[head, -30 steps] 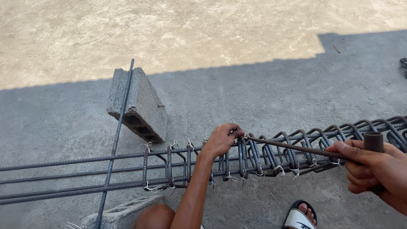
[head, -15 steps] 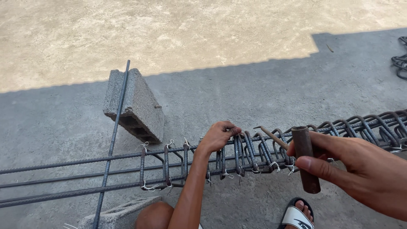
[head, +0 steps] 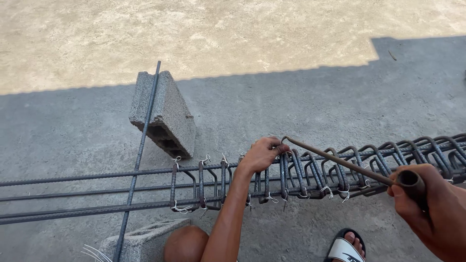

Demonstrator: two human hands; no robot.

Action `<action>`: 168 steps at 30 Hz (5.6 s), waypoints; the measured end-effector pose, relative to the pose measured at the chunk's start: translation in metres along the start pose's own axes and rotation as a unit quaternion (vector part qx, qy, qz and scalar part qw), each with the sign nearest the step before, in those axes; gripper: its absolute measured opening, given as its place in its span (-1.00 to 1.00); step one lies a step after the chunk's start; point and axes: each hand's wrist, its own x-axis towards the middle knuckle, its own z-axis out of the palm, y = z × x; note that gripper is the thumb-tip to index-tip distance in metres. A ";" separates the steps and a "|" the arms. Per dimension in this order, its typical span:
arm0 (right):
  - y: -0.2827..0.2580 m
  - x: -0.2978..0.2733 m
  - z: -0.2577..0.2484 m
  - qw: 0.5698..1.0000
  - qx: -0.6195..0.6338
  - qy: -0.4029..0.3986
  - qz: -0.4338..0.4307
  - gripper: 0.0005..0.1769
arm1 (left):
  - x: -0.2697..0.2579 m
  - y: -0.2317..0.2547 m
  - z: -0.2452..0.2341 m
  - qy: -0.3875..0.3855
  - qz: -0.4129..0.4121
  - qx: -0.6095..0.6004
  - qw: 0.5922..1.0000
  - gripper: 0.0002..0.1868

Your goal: Tying rebar stirrups to longitudinal bars using wire ties and a manual twisting tool

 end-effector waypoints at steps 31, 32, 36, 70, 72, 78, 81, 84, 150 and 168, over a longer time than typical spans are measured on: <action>-0.003 0.002 -0.019 0.985 -0.112 -0.117 0.051 -0.54 | -0.017 0.016 -0.007 -0.004 0.005 0.014 1.000 -0.83; -0.005 0.005 -0.021 0.987 -0.107 -0.108 0.043 -0.54 | -0.016 0.014 -0.006 -0.004 0.006 0.009 1.000 -0.82; -0.049 0.024 -0.054 0.997 -0.008 -0.078 -0.002 -0.19 | -0.007 0.003 0.000 0.004 0.034 0.033 0.999 -0.79; -0.064 0.114 -0.069 0.835 -0.251 0.104 -0.479 -0.56 | 0.001 0.002 -0.007 0.021 0.003 -0.002 1.000 -0.55; -0.070 0.121 -0.079 0.778 -0.308 0.181 -0.517 -0.20 | 0.004 0.000 -0.005 0.010 0.013 0.012 1.000 -0.57; -0.060 0.156 -0.089 0.660 -0.364 0.111 -0.647 -0.23 | 0.006 0.002 -0.003 0.011 0.019 0.018 1.000 -0.54; -0.064 0.169 -0.091 0.691 -0.365 0.092 -0.617 -0.14 | 0.014 -0.006 -0.001 0.015 0.021 0.001 1.000 -0.58; -0.069 0.190 -0.086 0.721 -0.368 0.106 -0.578 -0.23 | 0.019 -0.006 -0.002 0.006 0.012 -0.004 1.000 -0.62; -0.046 0.220 -0.053 0.754 -0.260 0.078 -0.598 -0.39 | 0.026 0.004 0.002 -0.003 -0.041 -0.025 0.999 -0.68; -0.136 0.250 -0.059 0.864 -0.437 -0.068 -0.241 -0.44 | 0.018 0.008 0.009 0.053 -0.035 0.000 0.998 -0.84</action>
